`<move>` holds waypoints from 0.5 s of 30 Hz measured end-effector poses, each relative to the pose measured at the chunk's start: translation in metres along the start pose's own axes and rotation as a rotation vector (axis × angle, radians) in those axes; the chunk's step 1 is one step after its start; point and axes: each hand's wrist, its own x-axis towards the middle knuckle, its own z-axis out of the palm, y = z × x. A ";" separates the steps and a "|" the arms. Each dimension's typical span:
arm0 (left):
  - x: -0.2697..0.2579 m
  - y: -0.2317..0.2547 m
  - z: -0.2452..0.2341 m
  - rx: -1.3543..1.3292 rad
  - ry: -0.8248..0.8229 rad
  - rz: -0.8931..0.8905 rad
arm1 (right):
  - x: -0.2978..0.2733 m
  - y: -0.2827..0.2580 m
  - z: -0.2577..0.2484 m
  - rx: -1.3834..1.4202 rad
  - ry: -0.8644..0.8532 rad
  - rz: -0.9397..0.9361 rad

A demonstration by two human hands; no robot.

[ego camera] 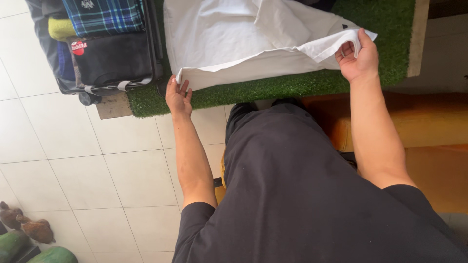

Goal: The person folds a light-colored cloth and a white t-shirt by hand and places them inside a suitcase already containing several other items of clothing.

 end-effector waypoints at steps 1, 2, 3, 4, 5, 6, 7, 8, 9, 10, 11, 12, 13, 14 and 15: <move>0.003 0.000 0.000 0.000 0.001 0.001 | 0.004 0.000 0.004 0.000 -0.001 0.001; 0.006 -0.001 0.000 -0.023 -0.003 -0.006 | 0.009 0.000 0.008 0.005 0.008 -0.004; 0.009 -0.002 0.001 -0.044 -0.010 -0.017 | 0.012 -0.001 0.010 0.009 0.020 -0.012; 0.012 -0.003 0.003 -0.042 -0.011 -0.019 | 0.017 -0.002 0.013 0.010 0.023 -0.014; 0.017 -0.004 0.004 -0.044 -0.007 -0.023 | 0.022 -0.002 0.017 0.007 0.036 -0.008; 0.020 -0.004 0.005 -0.045 -0.002 -0.028 | 0.026 -0.003 0.020 0.005 0.050 -0.003; 0.025 -0.005 0.007 -0.047 -0.005 -0.025 | 0.030 -0.003 0.024 0.005 0.046 -0.005; 0.029 -0.006 0.009 -0.033 0.007 -0.028 | 0.034 -0.003 0.028 0.004 0.051 -0.001; 0.032 -0.007 0.009 -0.018 0.023 -0.031 | 0.038 -0.003 0.030 0.002 0.055 0.007; 0.036 -0.009 0.009 -0.020 0.024 -0.028 | 0.044 -0.003 0.033 0.001 0.051 0.008; 0.040 -0.011 0.010 -0.019 0.025 -0.033 | 0.049 -0.001 0.036 0.003 0.066 0.014; 0.044 -0.012 0.011 -0.018 0.027 -0.039 | 0.054 0.001 0.039 0.004 0.082 0.020; 0.046 -0.014 0.012 -0.018 0.027 -0.040 | 0.055 0.003 0.041 0.004 0.082 0.021; 0.048 -0.015 0.013 -0.041 0.019 -0.048 | 0.056 0.005 0.045 0.002 -0.017 0.036; 0.050 -0.014 0.015 -0.064 0.011 -0.056 | 0.055 0.005 0.052 0.001 -0.116 0.052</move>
